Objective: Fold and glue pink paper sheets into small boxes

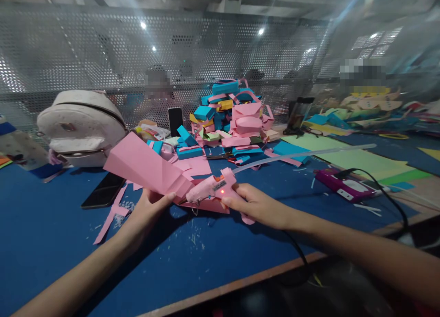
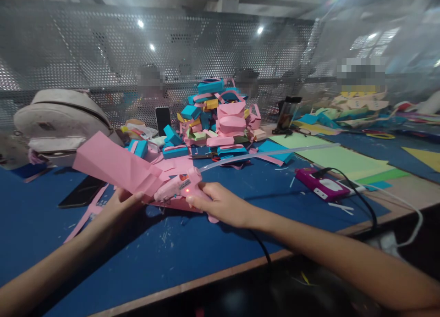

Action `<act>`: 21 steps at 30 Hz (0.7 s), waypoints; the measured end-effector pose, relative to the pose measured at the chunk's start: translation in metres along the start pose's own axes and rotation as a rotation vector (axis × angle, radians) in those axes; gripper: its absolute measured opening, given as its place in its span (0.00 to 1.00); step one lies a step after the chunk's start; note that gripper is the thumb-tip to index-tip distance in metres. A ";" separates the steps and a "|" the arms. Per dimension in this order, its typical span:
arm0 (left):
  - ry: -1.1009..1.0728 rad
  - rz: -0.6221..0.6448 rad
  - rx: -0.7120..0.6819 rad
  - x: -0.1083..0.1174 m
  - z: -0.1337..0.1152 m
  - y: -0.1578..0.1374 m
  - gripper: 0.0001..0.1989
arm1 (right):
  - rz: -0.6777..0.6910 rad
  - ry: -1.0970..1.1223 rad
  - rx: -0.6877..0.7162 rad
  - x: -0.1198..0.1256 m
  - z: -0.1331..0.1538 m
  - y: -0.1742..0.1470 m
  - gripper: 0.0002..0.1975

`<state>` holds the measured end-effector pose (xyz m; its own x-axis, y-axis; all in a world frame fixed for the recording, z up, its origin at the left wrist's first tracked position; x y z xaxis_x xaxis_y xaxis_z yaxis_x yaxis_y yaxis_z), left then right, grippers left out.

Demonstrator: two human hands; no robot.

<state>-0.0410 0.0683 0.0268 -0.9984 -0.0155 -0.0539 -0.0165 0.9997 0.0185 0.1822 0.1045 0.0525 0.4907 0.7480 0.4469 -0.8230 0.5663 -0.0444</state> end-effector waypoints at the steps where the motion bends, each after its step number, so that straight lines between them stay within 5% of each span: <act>1: -0.001 -0.005 0.002 0.000 0.000 0.000 0.29 | -0.003 0.004 0.001 0.000 0.000 0.000 0.21; 21: -0.026 -0.023 0.026 -0.008 -0.006 -0.003 0.27 | 0.005 0.023 0.003 0.000 -0.001 0.001 0.22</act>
<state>-0.0334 0.0654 0.0331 -0.9960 -0.0381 -0.0804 -0.0375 0.9993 -0.0085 0.1817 0.1046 0.0518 0.4931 0.7584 0.4263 -0.8261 0.5618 -0.0439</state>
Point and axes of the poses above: each hand's wrist, its own y-axis towards the middle knuckle, its own x-axis out of the back of the hand, z = x × y, the point moved 7 cm from there along y, towards the middle knuckle, and after that the axes turned 10 degrees about z, right-handed, at the moved point
